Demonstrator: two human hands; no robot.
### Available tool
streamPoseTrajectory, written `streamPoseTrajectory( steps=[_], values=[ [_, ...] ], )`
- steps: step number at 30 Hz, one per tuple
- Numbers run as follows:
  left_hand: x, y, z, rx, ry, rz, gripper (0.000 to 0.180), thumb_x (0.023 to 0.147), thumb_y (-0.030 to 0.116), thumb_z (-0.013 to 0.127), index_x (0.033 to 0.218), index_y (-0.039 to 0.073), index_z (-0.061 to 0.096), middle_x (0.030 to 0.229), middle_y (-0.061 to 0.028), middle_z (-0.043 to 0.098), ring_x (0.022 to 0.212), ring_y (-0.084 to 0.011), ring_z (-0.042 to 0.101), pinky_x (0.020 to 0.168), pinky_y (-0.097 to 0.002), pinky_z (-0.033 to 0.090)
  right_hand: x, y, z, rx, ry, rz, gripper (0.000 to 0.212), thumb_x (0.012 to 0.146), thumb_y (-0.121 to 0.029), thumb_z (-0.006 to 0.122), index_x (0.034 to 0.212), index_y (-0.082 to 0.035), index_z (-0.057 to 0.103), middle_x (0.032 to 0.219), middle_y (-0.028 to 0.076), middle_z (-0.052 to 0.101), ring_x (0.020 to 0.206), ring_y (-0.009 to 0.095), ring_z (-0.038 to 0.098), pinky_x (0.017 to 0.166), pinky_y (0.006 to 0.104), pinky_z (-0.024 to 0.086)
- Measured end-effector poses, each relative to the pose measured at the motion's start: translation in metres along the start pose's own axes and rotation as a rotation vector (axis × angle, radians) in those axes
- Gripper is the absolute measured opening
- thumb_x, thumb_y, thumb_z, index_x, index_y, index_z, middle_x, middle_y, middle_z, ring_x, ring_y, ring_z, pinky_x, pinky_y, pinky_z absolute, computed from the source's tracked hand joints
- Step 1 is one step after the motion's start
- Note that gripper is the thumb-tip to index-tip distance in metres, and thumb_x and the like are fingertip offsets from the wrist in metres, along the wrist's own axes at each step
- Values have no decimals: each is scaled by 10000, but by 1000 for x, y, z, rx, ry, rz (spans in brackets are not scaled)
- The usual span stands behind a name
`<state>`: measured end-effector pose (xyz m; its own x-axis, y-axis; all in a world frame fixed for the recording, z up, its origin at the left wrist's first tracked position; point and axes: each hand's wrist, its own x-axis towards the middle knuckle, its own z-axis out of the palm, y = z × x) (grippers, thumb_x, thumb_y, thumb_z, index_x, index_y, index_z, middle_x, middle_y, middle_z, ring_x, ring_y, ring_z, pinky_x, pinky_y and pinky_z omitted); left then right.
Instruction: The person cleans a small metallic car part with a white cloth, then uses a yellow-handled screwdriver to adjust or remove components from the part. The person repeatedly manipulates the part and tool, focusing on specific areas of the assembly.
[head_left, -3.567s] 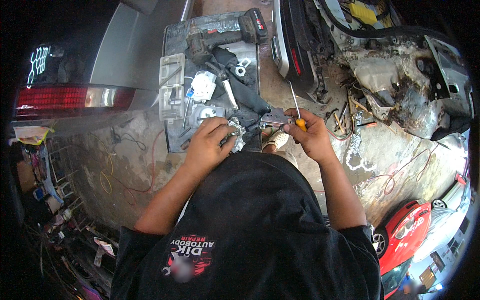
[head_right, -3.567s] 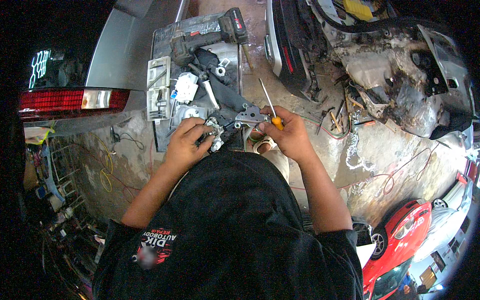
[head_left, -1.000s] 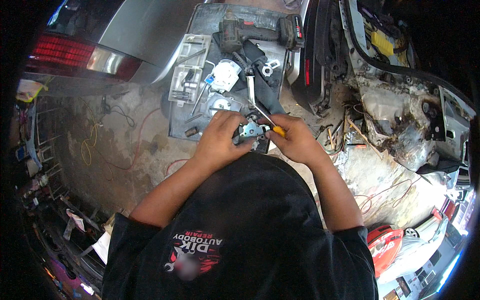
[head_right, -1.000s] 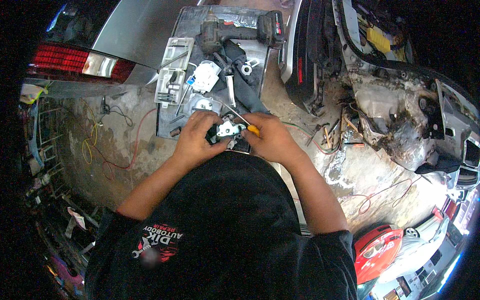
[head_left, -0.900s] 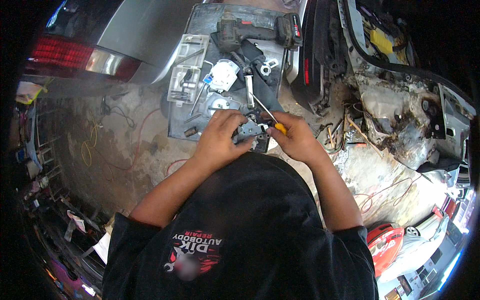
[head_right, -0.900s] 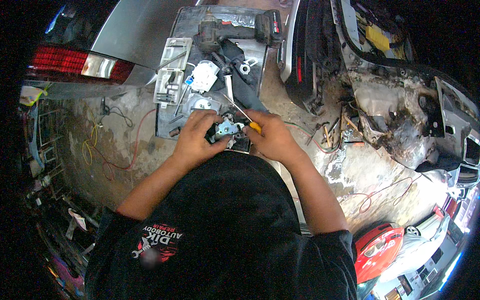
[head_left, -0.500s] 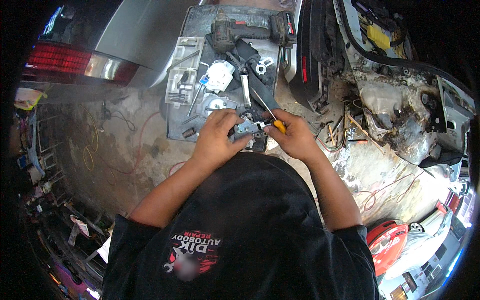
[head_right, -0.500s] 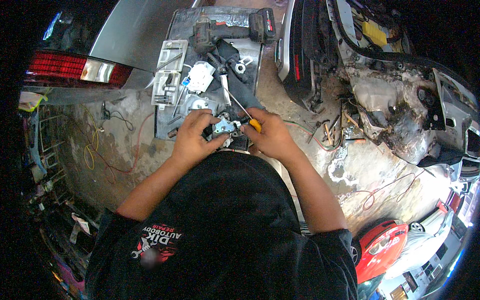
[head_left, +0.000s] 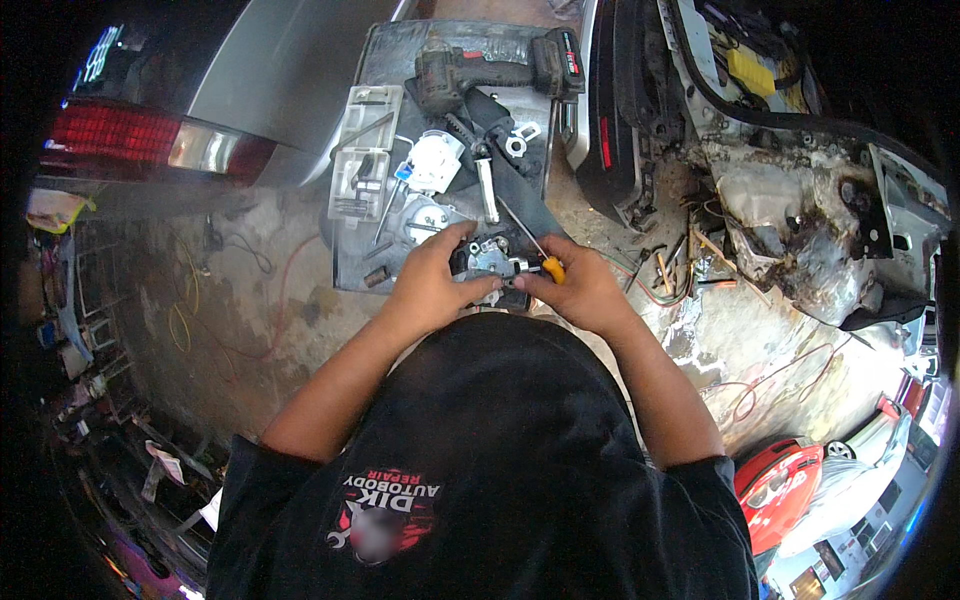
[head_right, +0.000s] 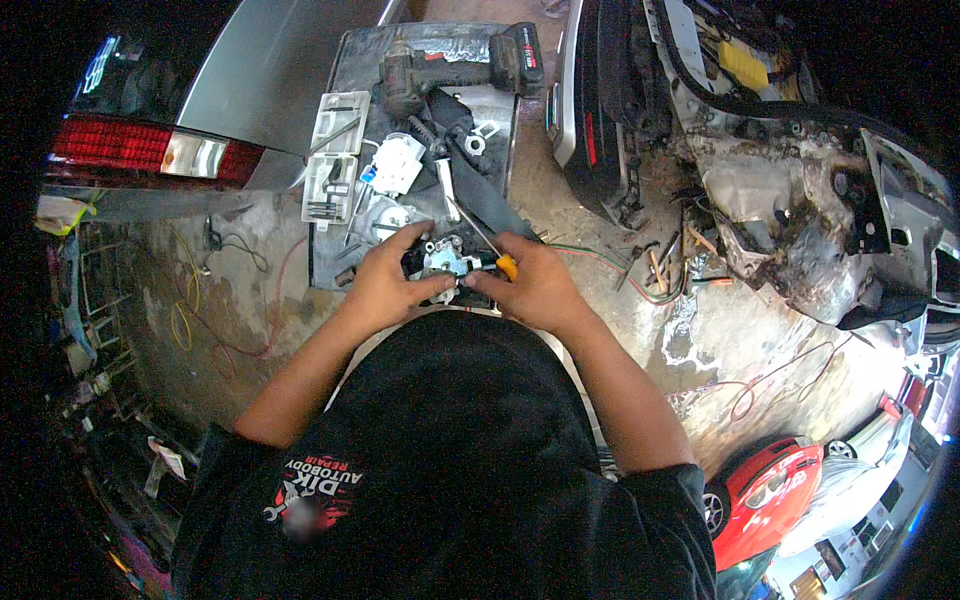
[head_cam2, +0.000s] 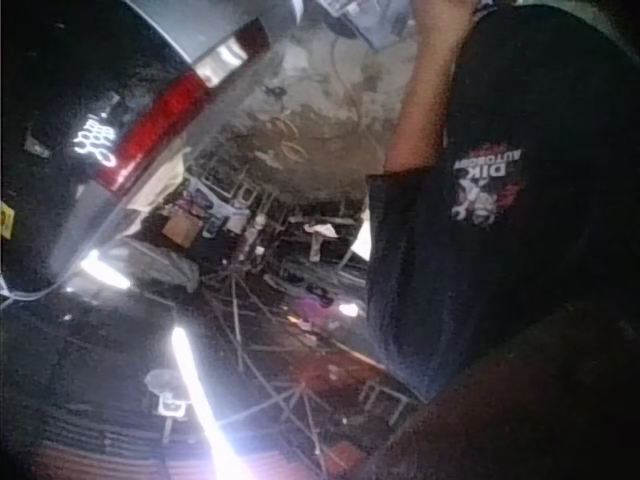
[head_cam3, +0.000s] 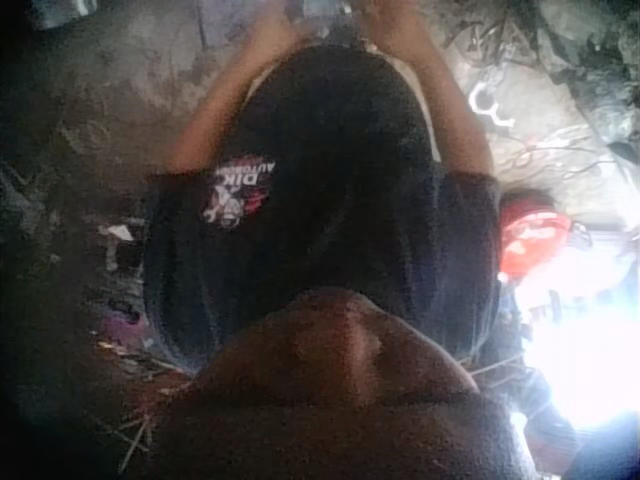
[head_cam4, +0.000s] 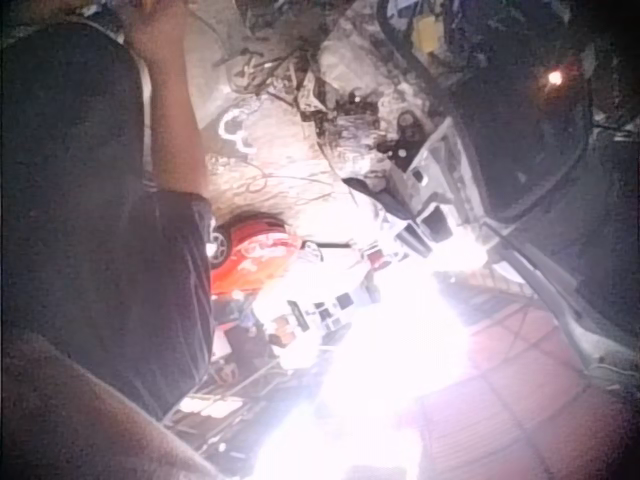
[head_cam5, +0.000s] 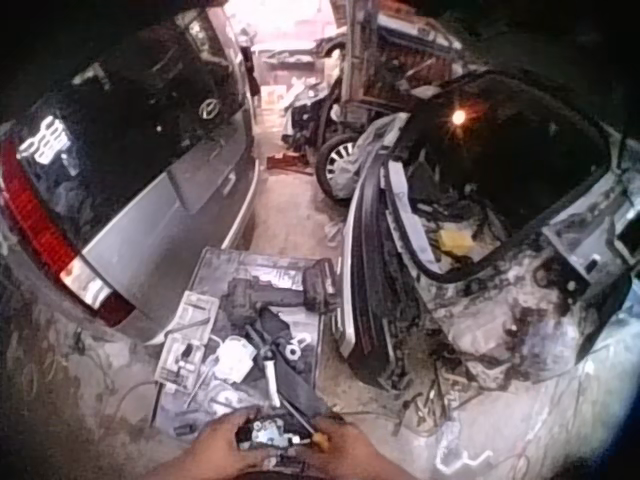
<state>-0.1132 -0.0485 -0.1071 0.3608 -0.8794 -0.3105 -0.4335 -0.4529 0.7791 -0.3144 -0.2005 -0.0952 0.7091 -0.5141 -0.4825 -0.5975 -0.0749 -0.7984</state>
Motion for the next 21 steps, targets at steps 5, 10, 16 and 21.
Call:
streamPoseTrajectory(
  steps=[5,10,16,21],
  values=[
    [10,-14,-5,78,-90,99,819,738,334,977,1417,-6,670,1424,-270,678,1278,-426,679,1127,-459,513,2,17,7,-59,16,-106,419,886,-325,890,1153,-41,736,938,210,761,859,328,773,785,451,578],
    [14,-6,-13,126,-176,182,795,694,330,993,1355,9,689,1452,-246,647,1386,-422,602,1183,-471,459,-9,26,13,76,12,-106,408,869,-282,908,1157,-50,735,947,216,755,906,349,758,818,449,569],
    [13,28,-52,-120,-334,131,920,654,326,1022,1442,65,624,1485,-169,616,1455,-325,550,1233,-434,392,-39,-16,-4,82,74,-207,441,844,-265,936,1156,-36,725,945,194,742,852,340,727,800,433,566],
    [4,49,-81,-261,-378,219,1007,646,328,1030,1521,49,616,1449,-192,647,1404,-319,584,1202,-423,414,-58,-56,-19,2,82,-333,441,851,-305,929,1130,-39,714,957,183,728,891,398,729,801,447,572]
  ],
)
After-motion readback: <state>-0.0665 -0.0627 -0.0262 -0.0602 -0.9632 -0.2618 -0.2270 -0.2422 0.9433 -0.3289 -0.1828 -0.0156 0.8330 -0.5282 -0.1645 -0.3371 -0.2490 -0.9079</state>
